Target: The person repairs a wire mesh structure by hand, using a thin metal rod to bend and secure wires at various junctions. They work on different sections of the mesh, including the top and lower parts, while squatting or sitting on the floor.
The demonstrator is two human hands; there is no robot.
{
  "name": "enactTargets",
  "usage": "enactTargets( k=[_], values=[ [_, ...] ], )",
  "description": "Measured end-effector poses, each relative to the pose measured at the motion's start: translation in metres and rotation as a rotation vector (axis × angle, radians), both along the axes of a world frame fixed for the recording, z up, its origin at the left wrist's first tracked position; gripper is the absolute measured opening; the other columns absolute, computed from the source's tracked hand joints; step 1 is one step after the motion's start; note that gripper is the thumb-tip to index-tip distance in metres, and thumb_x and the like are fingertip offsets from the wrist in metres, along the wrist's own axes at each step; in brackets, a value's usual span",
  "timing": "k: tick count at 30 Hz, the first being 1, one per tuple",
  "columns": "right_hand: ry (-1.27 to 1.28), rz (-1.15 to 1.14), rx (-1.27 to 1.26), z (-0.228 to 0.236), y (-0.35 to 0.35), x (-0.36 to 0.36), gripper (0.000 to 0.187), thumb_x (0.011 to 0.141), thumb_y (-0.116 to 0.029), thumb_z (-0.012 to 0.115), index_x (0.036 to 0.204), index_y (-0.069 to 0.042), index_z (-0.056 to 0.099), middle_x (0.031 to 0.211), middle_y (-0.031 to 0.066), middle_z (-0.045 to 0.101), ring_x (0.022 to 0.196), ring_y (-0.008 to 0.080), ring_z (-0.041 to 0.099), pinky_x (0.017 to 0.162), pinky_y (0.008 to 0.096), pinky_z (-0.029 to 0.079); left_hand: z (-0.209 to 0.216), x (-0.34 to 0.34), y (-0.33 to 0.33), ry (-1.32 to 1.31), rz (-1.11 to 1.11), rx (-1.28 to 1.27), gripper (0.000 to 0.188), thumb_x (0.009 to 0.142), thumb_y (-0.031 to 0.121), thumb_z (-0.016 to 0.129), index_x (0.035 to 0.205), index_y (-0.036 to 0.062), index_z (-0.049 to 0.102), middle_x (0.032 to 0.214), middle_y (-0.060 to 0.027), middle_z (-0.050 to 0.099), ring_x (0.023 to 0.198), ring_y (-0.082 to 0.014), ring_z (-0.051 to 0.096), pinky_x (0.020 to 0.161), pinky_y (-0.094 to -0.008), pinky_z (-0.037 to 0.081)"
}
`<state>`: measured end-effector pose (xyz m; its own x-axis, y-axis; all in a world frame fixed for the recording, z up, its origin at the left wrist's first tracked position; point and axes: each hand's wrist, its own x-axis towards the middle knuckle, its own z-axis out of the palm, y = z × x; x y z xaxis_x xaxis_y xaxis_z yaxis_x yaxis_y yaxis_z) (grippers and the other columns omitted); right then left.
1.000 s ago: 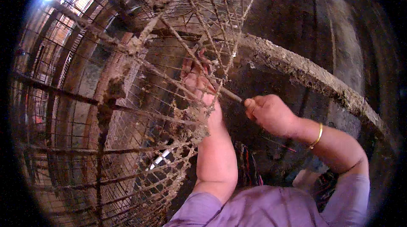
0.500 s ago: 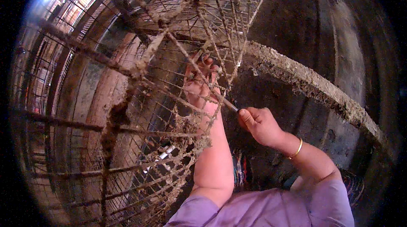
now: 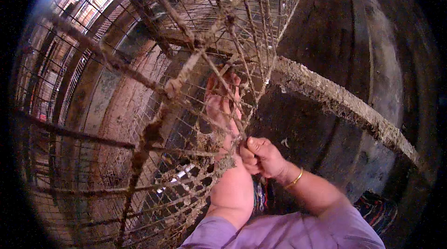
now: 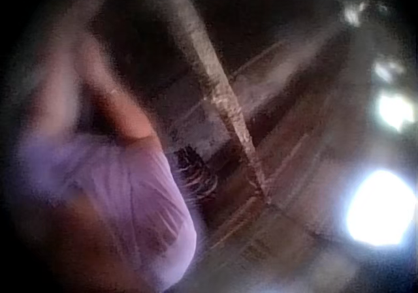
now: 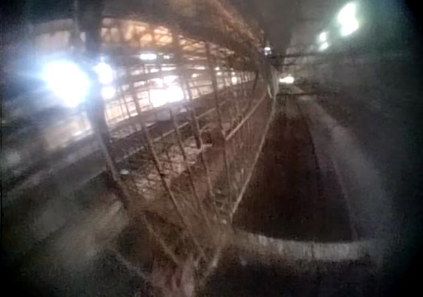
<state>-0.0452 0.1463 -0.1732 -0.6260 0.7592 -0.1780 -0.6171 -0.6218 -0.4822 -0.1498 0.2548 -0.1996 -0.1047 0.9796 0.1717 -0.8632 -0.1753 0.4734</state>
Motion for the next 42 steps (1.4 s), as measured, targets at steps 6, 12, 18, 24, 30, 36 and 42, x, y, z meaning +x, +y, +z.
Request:
enactTargets(
  k=[6,12,18,24,30,36,42],
  values=[
    [0.29,0.081,-0.006,-0.009,-0.004,0.001,0.048,0.092,-0.047,0.044,0.06,-0.011,0.04,0.052,-0.0021,0.033,0.042,0.0098,0.029,0.038,0.0246,0.022,0.003,0.015,-0.035,-0.035,-0.368,0.006,0.041,0.083,0.017,0.057,0.118,-0.0025,0.051,0.103,-0.02,0.06,0.087,-0.0304,0.06,0.07,-0.0461,0.05],
    [0.281,0.04,0.011,-0.02,-0.005,0.005,0.046,0.093,-0.044,0.046,0.061,-0.012,0.039,0.052,-0.0026,0.033,0.042,0.0095,0.029,0.037,0.0247,0.021,0.024,0.006,-0.011,0.048,-0.659,0.145,0.044,0.083,0.025,0.056,0.117,-0.0023,0.051,0.096,-0.0186,0.062,0.08,-0.0291,0.061,0.064,-0.045,0.048],
    [-0.756,-0.376,0.422,-0.03,-0.006,0.033,0.039,0.09,-0.038,0.055,0.065,-0.009,0.047,0.055,0.0034,0.047,0.043,0.0169,0.04,0.04,0.0308,0.032,0.029,0.014,-0.014,-0.201,-0.88,0.106,0.029,0.087,0.023,0.052,0.105,-0.0003,0.051,0.078,-0.01,0.052,0.063,-0.0214,0.049,0.052,-0.038,0.037],
    [-1.862,-0.762,0.773,-0.013,-0.014,0.044,0.036,0.089,-0.033,0.056,0.066,-0.006,0.048,0.058,0.0184,0.053,0.054,0.0359,0.055,0.046,0.0441,0.041,0.032,0.047,-0.027,-0.209,-0.549,0.074,0.019,0.09,0.023,0.049,0.084,0.0053,0.051,0.056,0.0039,0.033,0.046,-0.0065,0.028,0.041,-0.0224,0.021],
    [-0.999,-0.562,0.557,-0.047,-0.006,0.034,0.041,0.093,-0.035,0.051,0.065,-0.006,0.045,0.053,-0.0004,0.042,0.047,0.0115,0.033,0.043,0.0274,0.028,0.031,0.042,-0.022,-0.185,-0.593,0.146,0.024,0.09,0.024,0.051,0.104,0.0044,0.053,0.057,0.0043,0.032,0.045,-0.0062,0.027,0.038,-0.0218,0.02],
    [0.056,-0.2,0.044,-0.039,-0.015,0.019,0.043,0.094,-0.043,0.045,0.065,-0.012,0.038,0.054,-0.0016,0.035,0.045,0.0112,0.032,0.042,0.0259,0.028,0.045,0.043,-0.034,0.165,-0.439,-0.067,0.027,0.087,0.032,0.057,0.103,0.0098,0.054,0.057,0.0055,0.033,0.043,-0.0056,0.025,0.034,-0.0221,0.019],
    [0.067,-0.176,-0.023,-0.012,-0.016,-0.008,0.048,0.092,-0.049,0.043,0.063,-0.014,0.031,0.054,-0.0029,0.028,0.045,0.0099,0.025,0.042,0.0258,0.02,0.06,0.017,-0.031,0.232,-0.459,-0.084,0.029,0.088,0.034,0.057,0.102,0.0097,0.053,0.057,0.0044,0.033,0.043,-0.0053,0.026,0.033,-0.0207,0.019]
  ],
)
